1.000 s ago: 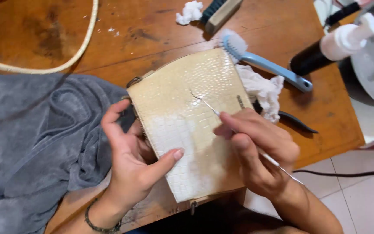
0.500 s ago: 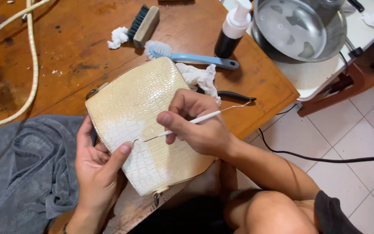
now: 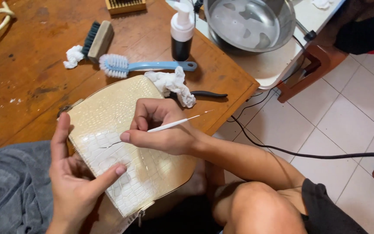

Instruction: Using a fine metal pick to remove dirt and residue from the textured grooves of a crocodile-patterned purse.

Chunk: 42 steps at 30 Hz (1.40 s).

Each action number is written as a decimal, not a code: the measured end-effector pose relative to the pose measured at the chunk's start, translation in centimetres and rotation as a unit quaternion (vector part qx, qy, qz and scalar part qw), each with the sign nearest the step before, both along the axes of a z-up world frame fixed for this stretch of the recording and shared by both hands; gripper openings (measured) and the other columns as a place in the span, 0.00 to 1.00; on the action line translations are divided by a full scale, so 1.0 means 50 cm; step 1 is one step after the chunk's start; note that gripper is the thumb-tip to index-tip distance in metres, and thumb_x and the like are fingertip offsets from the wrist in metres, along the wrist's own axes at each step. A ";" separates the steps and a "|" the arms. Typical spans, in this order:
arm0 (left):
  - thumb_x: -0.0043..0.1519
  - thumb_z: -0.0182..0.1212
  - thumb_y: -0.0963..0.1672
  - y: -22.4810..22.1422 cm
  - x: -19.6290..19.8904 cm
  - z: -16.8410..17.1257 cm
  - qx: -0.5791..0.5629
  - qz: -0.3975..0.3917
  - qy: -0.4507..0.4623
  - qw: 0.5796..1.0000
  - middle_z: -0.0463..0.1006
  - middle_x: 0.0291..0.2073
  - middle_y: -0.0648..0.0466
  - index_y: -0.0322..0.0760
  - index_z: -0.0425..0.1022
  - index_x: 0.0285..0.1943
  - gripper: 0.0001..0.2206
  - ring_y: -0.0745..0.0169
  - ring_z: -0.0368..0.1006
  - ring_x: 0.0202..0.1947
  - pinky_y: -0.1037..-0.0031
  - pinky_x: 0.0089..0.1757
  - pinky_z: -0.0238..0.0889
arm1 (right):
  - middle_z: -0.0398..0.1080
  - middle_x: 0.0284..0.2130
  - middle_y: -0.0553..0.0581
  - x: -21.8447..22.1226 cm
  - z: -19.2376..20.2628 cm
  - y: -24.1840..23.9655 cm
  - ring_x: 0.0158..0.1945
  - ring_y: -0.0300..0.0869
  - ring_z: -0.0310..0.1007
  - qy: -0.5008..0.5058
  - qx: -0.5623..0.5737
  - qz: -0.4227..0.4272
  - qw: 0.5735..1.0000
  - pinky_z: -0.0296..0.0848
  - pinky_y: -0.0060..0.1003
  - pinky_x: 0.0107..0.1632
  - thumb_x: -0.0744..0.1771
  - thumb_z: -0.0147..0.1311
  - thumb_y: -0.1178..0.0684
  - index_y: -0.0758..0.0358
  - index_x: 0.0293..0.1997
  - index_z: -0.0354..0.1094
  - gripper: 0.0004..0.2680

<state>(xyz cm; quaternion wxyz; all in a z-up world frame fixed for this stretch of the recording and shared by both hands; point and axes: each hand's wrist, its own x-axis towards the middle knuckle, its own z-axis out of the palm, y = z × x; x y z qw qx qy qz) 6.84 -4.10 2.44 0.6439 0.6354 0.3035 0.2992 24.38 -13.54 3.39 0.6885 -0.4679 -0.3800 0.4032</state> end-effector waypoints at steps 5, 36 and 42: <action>0.28 0.72 0.34 0.004 -0.005 -0.015 0.077 -0.019 0.044 0.996 0.68 0.56 0.37 0.32 0.48 0.75 0.57 0.52 0.71 0.50 0.64 0.50 0.68 | 0.68 0.21 0.48 0.020 -0.007 0.004 0.27 0.29 0.66 0.038 0.002 0.047 0.998 0.76 0.29 0.40 0.63 0.62 0.60 0.56 0.26 0.55 0.12; 0.54 0.75 0.41 0.020 -0.094 -0.070 -0.067 -0.017 -0.084 0.994 0.69 0.27 0.60 0.38 0.55 0.68 0.35 0.74 0.68 0.23 0.82 0.26 0.62 | 0.59 0.20 0.54 -0.051 -0.009 0.063 0.26 0.41 0.56 -0.037 -0.007 0.074 0.997 0.65 0.41 0.33 0.62 0.52 0.59 0.53 0.30 0.50 0.10; 0.47 0.68 0.58 0.079 -0.095 -0.040 0.105 -0.078 0.113 0.985 0.66 0.70 0.45 0.34 0.51 0.72 0.47 0.46 0.65 0.70 0.63 0.63 0.58 | 0.55 0.16 0.54 -0.034 -0.039 0.057 0.23 0.39 0.50 -0.018 0.007 0.040 0.999 0.56 0.37 0.30 0.64 0.50 0.57 0.52 0.32 0.48 0.09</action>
